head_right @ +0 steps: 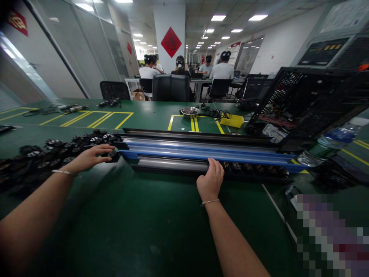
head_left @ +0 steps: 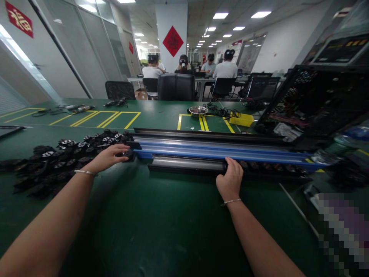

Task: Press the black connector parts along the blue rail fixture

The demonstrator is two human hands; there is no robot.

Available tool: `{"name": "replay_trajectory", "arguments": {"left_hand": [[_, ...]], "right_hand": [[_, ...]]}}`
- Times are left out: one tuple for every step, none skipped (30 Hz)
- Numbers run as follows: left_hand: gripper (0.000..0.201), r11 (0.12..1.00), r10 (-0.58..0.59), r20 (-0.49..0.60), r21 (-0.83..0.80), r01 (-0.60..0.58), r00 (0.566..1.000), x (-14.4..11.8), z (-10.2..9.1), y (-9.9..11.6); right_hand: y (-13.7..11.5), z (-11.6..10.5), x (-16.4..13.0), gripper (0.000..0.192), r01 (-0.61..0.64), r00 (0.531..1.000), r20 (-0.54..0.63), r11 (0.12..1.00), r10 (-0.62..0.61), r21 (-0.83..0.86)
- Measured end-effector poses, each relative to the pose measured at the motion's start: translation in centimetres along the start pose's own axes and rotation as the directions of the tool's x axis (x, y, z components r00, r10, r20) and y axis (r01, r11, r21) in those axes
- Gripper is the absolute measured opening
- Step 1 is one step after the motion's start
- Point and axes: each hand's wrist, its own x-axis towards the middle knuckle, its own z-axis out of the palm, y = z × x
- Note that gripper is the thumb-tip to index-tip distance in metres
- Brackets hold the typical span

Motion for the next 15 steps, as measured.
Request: {"name": "replay_trajectory", "arguments": {"left_hand": [[0.085, 0.999, -0.03, -0.015, 0.029, 0.03, 0.999, -0.7, -0.4, -0.7], [0.084, 0.997, -0.055, -0.035, 0.06, 0.057, 0.998, -1.4, -0.8, -1.5], [0.082, 0.993, -0.072, -0.064, 0.091, 0.078, 0.995, -2.2, -1.0, -2.2], [0.079, 0.987, -0.087, -0.101, 0.126, 0.1, 0.991, -3.1, -1.1, -2.9], [0.075, 0.979, -0.102, -0.133, 0.163, 0.124, 0.986, -3.9, -1.1, -3.6], [0.069, 0.967, -0.126, -0.171, 0.197, 0.159, 0.977, -4.6, -0.9, -4.2], [0.061, 0.951, -0.153, -0.209, 0.236, 0.201, 0.966, -5.3, -0.7, -4.7], [0.052, 0.934, -0.161, -0.22, 0.28, 0.22, 0.962, -5.9, -0.3, -5.0], [0.044, 0.914, -0.174, -0.25, 0.319, 0.25, 0.953, -6.4, 0.0, -5.3], [0.04, 0.894, -0.187, -0.278, 0.349, 0.28, 0.942, -6.7, 0.4, -5.4], [0.037, 0.878, -0.199, -0.299, 0.369, 0.305, 0.933, -7.0, 0.8, -5.4], [0.036, 0.863, -0.212, -0.317, 0.383, 0.329, 0.925, -7.1, 1.2, -5.3], [0.036, 0.851, -0.225, -0.329, 0.392, 0.349, 0.917, -7.2, 1.5, -5.2], [0.036, 0.84, -0.238, -0.339, 0.399, 0.369, 0.91, -7.1, 1.8, -4.9], [0.037, 0.828, -0.251, -0.35, 0.405, 0.388, 0.902, -7.1, 2.1, -4.5]], "right_hand": [[0.0, 0.0, 0.0, 0.06, -0.004, 1.0, 0.0, 1.0, 0.004, 0.006], [0.0, 0.0, 0.0, 0.061, -0.008, 1.0, 0.0, 1.0, 0.008, 0.012], [-0.1, 0.0, 0.0, 0.062, -0.012, 1.0, 0.0, 1.0, 0.012, 0.017], [-0.1, 0.0, 0.0, 0.062, -0.017, 1.0, -0.001, 1.0, 0.017, 0.022], [-0.1, 0.0, 0.0, 0.062, -0.02, 1.0, -0.001, 0.999, 0.02, 0.025], [-0.1, 0.0, 0.0, 0.062, -0.022, 1.0, -0.002, 0.999, 0.022, 0.026], [-0.1, 0.0, 0.0, 0.061, -0.025, 1.0, -0.002, 0.999, 0.025, 0.024], [-0.2, -0.1, 0.0, 0.06, -0.029, 1.0, -0.001, 0.999, 0.029, 0.019], [-0.2, -0.1, 0.0, 0.06, -0.035, 0.999, -0.002, 0.999, 0.035, 0.012], [-0.2, -0.2, 0.1, 0.059, -0.042, 0.999, -0.002, 0.999, 0.042, 0.003], [-0.2, -0.3, 0.1, 0.059, -0.048, 0.999, -0.004, 0.999, 0.048, -0.009], [-0.3, -0.4, 0.1, 0.058, -0.056, 0.998, -0.005, 0.998, 0.055, -0.026], [-0.3, -0.5, 0.1, 0.057, -0.061, 0.998, -0.003, 0.997, 0.061, -0.047], [-0.3, -0.6, 0.1, 0.057, -0.066, 0.998, 0.001, 0.995, 0.066, -0.071], [-0.4, -0.7, 0.1, 0.056, -0.071, 0.997, 0.009, 0.993, 0.072, -0.098]]}}
